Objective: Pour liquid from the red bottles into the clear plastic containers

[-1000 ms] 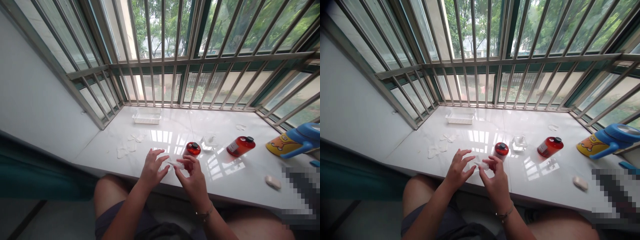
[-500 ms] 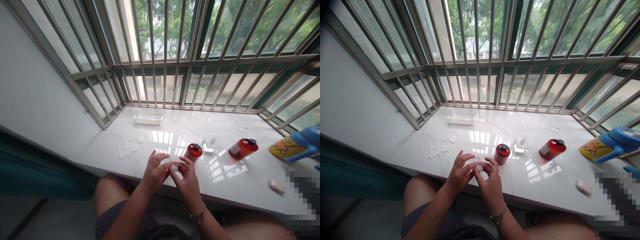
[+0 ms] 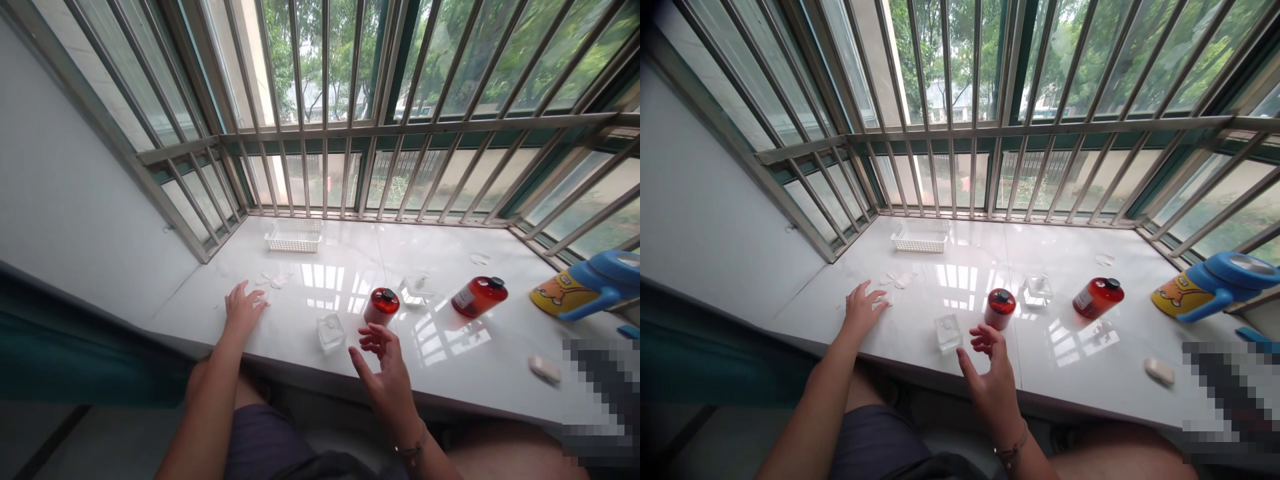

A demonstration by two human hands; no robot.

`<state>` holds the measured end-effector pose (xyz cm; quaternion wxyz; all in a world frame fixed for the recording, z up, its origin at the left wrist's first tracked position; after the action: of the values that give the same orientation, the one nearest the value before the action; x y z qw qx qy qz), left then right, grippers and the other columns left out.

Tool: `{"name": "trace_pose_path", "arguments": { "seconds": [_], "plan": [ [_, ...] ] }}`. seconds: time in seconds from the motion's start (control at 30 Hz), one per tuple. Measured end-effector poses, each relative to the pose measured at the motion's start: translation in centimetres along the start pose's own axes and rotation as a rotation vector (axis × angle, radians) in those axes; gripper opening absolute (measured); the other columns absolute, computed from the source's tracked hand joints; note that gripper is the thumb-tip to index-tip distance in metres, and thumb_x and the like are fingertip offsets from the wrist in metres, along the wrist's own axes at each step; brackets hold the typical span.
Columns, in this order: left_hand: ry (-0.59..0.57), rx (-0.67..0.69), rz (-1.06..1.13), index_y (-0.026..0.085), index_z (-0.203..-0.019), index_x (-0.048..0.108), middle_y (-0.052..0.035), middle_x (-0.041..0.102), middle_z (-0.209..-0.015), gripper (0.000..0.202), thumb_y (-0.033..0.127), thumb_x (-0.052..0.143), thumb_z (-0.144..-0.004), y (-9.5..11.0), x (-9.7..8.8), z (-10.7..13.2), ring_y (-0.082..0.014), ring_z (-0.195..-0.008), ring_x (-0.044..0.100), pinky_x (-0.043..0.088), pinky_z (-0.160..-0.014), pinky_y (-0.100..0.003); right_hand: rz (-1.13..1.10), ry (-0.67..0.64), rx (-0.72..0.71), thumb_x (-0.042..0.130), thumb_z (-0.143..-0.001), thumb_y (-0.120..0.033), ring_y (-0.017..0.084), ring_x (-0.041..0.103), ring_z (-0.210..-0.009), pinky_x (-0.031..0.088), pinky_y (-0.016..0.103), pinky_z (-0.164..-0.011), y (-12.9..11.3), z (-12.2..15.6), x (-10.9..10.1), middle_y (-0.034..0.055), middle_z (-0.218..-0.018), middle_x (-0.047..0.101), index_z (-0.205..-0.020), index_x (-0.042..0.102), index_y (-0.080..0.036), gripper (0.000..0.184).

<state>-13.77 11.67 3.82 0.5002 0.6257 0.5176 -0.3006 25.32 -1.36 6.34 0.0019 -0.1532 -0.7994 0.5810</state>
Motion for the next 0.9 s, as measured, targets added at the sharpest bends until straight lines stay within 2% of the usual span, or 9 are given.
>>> {"name": "trace_pose_path", "arguments": {
  "seconds": [0.1,0.2,0.27,0.37,0.43,0.53,0.63,0.77,0.9],
  "plan": [
    [-0.087,-0.061,-0.005,0.025,-0.115,0.08,-0.0184,0.051,-0.163,0.029,0.035,0.081,-0.088,-1.7,1.0,-0.4,-0.05,-0.156,0.036,0.026,-0.124,-0.079,0.022,0.002,0.008,0.073,-0.098,-0.044,0.025,0.071,-0.102,0.065,0.048,-0.09,0.2,0.3,-0.2,0.0115,-0.128,0.069,-0.14,0.052,-0.028,0.05],
    [-0.142,-0.083,-0.06,0.024,-0.144,0.066,-0.0211,0.038,-0.172,0.07,0.048,0.087,-0.082,-1.9,1.2,-0.5,-0.0489,-0.161,0.028,0.024,-0.128,-0.073,0.046,0.005,0.023,0.072,-0.098,-0.045,0.025,0.071,-0.102,0.065,0.048,-0.091,0.4,0.5,-0.7,0.0111,-0.127,0.07,-0.139,0.054,-0.028,0.048],
    [-0.138,-0.054,-0.079,0.02,-0.159,0.05,-0.0224,0.028,-0.177,0.088,0.058,0.08,-0.086,-1.3,0.9,-0.9,-0.0456,-0.165,0.02,0.022,-0.131,-0.068,0.057,0.007,0.03,0.072,-0.098,-0.045,0.025,0.071,-0.101,0.065,0.048,-0.09,0.6,0.6,-1.0,0.0115,-0.126,0.07,-0.139,0.055,-0.027,0.048],
    [-0.131,-0.002,-0.053,0.023,-0.164,0.046,-0.0179,0.022,-0.18,0.072,0.064,0.048,-0.105,-0.6,0.5,-2.6,-0.0408,-0.168,0.013,0.017,-0.133,-0.066,0.075,0.005,0.034,0.071,-0.099,-0.045,0.026,0.071,-0.101,0.065,0.049,-0.09,0.9,0.9,-1.4,0.012,-0.126,0.07,-0.139,0.056,-0.027,0.047],
    [-0.192,-0.026,-0.057,0.028,-0.165,0.046,-0.0143,0.018,-0.182,0.068,0.063,0.031,-0.109,-1.1,1.0,-4.3,-0.0404,-0.169,0.011,0.015,-0.132,-0.067,0.084,0.0,0.031,0.07,-0.099,-0.045,0.026,0.072,-0.102,0.065,0.049,-0.091,1.1,1.1,-1.6,0.0116,-0.126,0.071,-0.138,0.056,-0.028,0.045],
    [-0.328,-0.086,-0.097,0.031,-0.166,0.045,-0.0138,0.015,-0.183,0.075,0.072,0.031,-0.104,-2.4,2.4,-6.8,-0.0456,-0.168,0.01,0.015,-0.13,-0.071,0.103,-0.006,0.036,0.07,-0.099,-0.045,0.026,0.072,-0.102,0.066,0.047,-0.089,1.3,1.5,-1.9,0.0109,-0.127,0.071,-0.138,0.056,-0.029,0.044],
    [-0.423,-0.086,-0.113,0.032,-0.162,0.051,-0.0164,0.023,-0.181,0.079,0.077,0.036,-0.099,-3.1,3.8,-8.4,-0.0503,-0.166,0.017,0.018,-0.126,-0.077,0.122,0.007,0.037,0.07,-0.098,-0.044,0.026,0.072,-0.101,0.067,0.044,-0.082,1.4,1.8,-2.4,0.0116,-0.127,0.071,-0.137,0.056,-0.029,0.044],
    [-0.504,-0.062,-0.136,0.031,-0.163,0.049,-0.0183,0.028,-0.179,0.076,0.072,0.036,-0.1,-3.4,4.9,-8.9,-0.0515,-0.165,0.021,0.02,-0.122,-0.081,0.135,0.026,0.025,0.069,-0.099,-0.043,0.026,0.073,-0.101,0.066,0.045,-0.088,1.3,1.7,-2.9,0.0113,-0.126,0.071,-0.137,0.056,-0.028,0.042],
    [-0.523,-0.048,-0.158,0.032,-0.167,0.042,-0.0164,0.019,-0.182,0.075,0.068,0.034,-0.102,-3.3,5.1,-8.6,-0.0493,-0.167,0.014,0.016,-0.124,-0.081,0.141,0.024,0.034,0.066,-0.101,-0.043,0.025,0.073,-0.101,0.066,0.046,-0.091,1.3,1.4,-3.1,0.0104,-0.125,0.071,-0.136,0.056,-0.029,0.039]
  ]
}}
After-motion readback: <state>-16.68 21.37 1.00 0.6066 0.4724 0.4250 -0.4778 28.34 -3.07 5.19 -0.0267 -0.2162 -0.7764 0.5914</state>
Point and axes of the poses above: each hand's wrist, its own z-axis away from the middle knuckle, its own x-axis out of the palm, y = z × x, the point moved 7 cm from there along -z, towards the middle knuckle
